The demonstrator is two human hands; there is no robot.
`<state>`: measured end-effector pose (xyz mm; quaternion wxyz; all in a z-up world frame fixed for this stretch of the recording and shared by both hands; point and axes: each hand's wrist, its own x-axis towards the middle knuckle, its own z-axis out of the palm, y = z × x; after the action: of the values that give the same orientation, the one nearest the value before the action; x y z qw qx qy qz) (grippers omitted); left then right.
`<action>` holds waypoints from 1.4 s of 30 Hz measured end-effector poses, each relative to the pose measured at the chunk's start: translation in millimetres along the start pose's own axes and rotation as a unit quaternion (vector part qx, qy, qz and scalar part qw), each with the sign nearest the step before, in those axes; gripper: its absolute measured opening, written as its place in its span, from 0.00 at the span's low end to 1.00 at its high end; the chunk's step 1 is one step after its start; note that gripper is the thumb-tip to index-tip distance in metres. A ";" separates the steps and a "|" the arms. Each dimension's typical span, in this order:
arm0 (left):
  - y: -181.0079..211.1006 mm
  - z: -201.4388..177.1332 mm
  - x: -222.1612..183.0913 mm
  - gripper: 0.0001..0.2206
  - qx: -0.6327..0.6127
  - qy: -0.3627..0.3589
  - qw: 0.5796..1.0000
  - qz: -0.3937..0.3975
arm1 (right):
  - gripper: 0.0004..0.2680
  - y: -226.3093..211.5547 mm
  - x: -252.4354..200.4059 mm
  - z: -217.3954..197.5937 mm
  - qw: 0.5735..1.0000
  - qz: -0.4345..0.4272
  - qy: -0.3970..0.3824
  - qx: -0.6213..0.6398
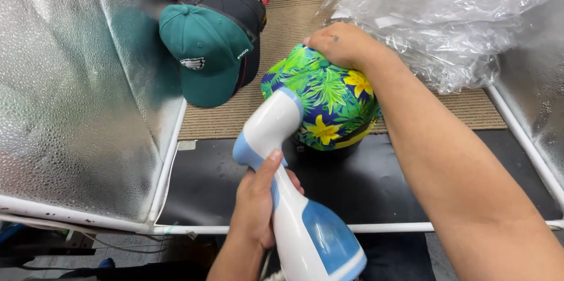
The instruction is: A person uses a handheld steamer and a brush to clean and reshape a baseball cap at a workstation.
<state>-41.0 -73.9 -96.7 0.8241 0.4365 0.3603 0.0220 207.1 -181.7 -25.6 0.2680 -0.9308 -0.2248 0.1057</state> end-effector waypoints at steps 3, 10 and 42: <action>8.0 -4.7 26.6 0.18 -0.026 -0.002 0.999 0.047 | 0.20 -7.4 -5.6 -2.2 1.000 0.026 -0.001 0.008; -4.6 -10.3 36.3 0.20 -0.022 -0.047 0.995 0.089 | 0.15 0.2 -1.1 3.0 0.998 -0.025 0.052 0.004; 7.3 -8.4 26.1 0.19 -0.052 -0.005 0.998 -0.028 | 0.20 -6.7 -0.8 1.8 0.999 0.036 0.002 0.009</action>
<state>-24.9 -54.3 -109.3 0.8477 0.3828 0.3668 0.0159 203.4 -176.2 -23.4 0.2728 -0.9361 -0.1900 0.1149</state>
